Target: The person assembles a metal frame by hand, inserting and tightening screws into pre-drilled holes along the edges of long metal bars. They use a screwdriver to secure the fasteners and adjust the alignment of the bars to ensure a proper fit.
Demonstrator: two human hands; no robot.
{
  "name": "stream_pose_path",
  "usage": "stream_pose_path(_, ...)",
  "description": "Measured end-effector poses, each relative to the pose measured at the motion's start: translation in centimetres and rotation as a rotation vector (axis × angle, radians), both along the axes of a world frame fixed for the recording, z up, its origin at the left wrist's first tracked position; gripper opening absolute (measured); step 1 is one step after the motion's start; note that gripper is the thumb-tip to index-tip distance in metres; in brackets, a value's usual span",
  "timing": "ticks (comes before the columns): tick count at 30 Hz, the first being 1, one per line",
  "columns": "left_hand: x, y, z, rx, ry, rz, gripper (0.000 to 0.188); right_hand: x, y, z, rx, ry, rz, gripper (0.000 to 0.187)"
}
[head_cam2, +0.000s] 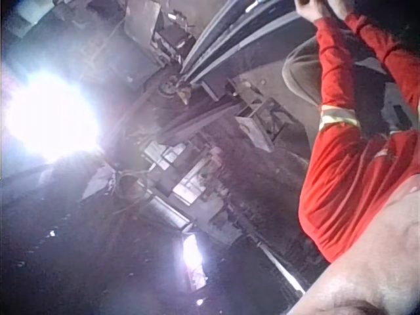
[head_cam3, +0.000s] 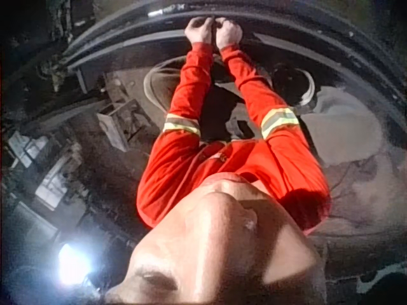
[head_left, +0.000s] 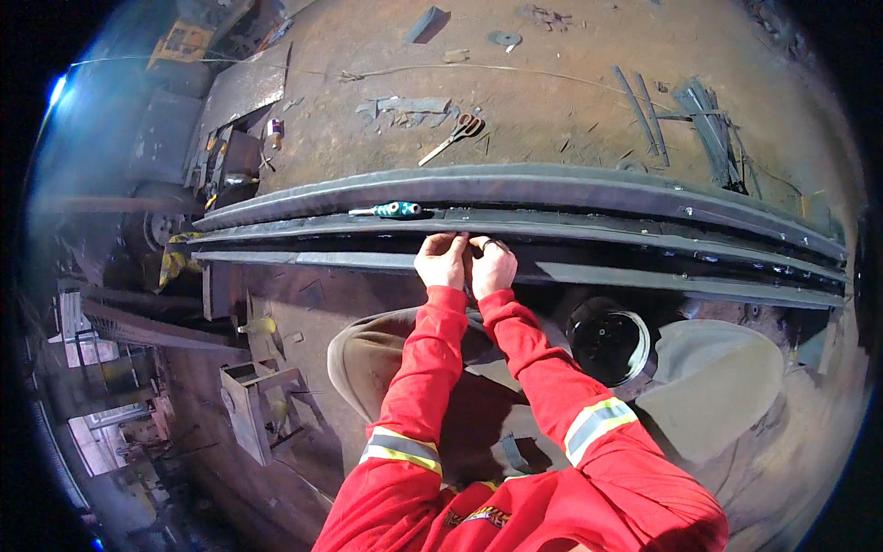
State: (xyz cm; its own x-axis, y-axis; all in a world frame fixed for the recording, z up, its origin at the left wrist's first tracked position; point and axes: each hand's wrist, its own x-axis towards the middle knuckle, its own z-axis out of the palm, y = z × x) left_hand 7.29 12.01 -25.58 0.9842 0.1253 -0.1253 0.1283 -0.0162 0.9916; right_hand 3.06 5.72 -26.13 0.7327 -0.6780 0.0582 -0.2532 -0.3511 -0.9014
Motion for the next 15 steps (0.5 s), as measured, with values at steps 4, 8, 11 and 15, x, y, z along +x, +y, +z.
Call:
stream_pose_path(4, 0.3, 0.4, -0.6, -0.025, 0.043, -0.019, 0.016, 0.0, 0.1, -0.1, -0.022, -0.026, -0.026, 0.011)
stream_pose_path(8, 0.4, 0.5, 0.1, -0.108, 0.105, -0.031, 0.018, 0.2, 0.1, -0.6, -0.043, -0.097, -0.064, 0.009)
stream_pose_path(11, 0.7, 0.5, 0.5, -0.187, 0.180, -0.043, 0.019, 0.4, 0.1, -0.7, -0.065, -0.152, -0.116, 0.012)
stream_pose_path(15, 0.9, 1.2, 0.4, -0.225, 0.215, -0.074, 0.016, 0.4, 0.2, -0.4, -0.040, -0.121, -0.122, 0.013)
